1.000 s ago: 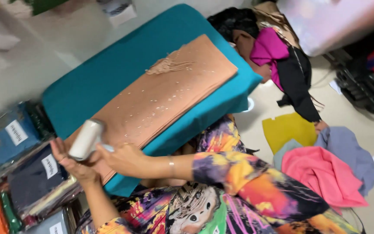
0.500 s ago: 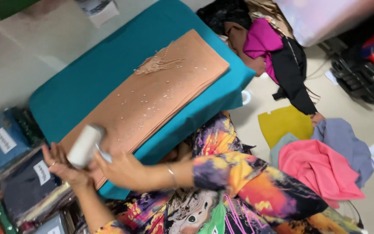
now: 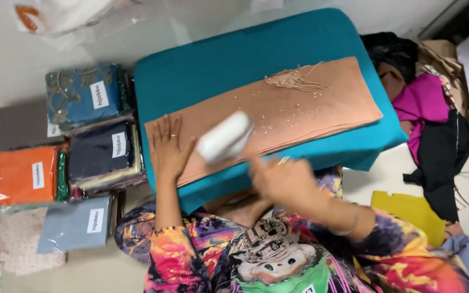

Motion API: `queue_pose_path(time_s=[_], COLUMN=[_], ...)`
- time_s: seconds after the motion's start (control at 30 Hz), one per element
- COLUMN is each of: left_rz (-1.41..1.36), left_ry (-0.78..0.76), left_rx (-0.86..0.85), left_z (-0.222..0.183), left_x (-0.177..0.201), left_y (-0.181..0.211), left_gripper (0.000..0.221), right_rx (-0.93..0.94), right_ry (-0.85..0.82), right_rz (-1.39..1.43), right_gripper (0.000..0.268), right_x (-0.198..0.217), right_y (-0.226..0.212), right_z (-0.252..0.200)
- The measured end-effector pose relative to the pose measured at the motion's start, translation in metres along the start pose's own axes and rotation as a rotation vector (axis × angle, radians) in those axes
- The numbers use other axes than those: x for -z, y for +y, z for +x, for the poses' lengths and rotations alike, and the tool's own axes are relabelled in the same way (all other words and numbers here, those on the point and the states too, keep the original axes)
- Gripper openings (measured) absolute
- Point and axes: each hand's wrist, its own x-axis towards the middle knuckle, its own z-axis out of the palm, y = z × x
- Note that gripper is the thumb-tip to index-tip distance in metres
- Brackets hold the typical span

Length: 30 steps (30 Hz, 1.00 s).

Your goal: A person prepares a piece of fabric for sale by lint-rolling it, folding it neatly, and placing it into a clear plastic packaging sleeve.

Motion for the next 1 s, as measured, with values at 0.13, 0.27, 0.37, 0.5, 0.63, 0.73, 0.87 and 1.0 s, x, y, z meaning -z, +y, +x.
queue_pose_path(time_s=[0.13, 0.27, 0.37, 0.5, 0.63, 0.73, 0.87, 1.0], left_rz=[0.002, -0.018, -0.002, -0.005, 0.018, 0.104, 0.108, 0.096], left_ry=[-0.031, -0.032, -0.046, -0.038, -0.049, 0.027, 0.049, 0.041], left_rx=[0.056, 0.096, 0.102, 0.101, 0.067, 0.091, 0.091, 0.096], left_z=[-0.002, 0.001, 0.001, 0.000, 0.004, 0.002, 0.005, 0.003], left_x=[-0.001, -0.001, 0.001, 0.001, 0.000, -0.008, -0.015, -0.013], left_y=[0.003, 0.005, 0.005, 0.007, 0.004, 0.004, 0.001, 0.002], left_gripper=[0.083, 0.084, 0.085, 0.087, 0.087, 0.087, 0.088, 0.089], right_rx=[-0.174, -0.336, -0.401, -0.596, -0.642, -0.611, -0.700, -0.539], right_ry=[0.134, -0.060, -0.278, 0.012, 0.093, 0.068, -0.112, 0.281], right_rz=[-0.090, -0.198, -0.148, 0.091, 0.006, -0.397, -0.364, -0.361], right_gripper=[0.059, 0.057, 0.052, 0.048, 0.053, 0.045, 0.053, 0.035], right_x=[-0.056, -0.053, -0.005, -0.015, -0.072, -0.053, -0.037, -0.053], right_y=[0.066, 0.085, 0.101, 0.150, 0.183, 0.161, 0.156, 0.176], right_z=[0.007, -0.039, -0.052, -0.012, -0.020, -0.057, -0.077, -0.041])
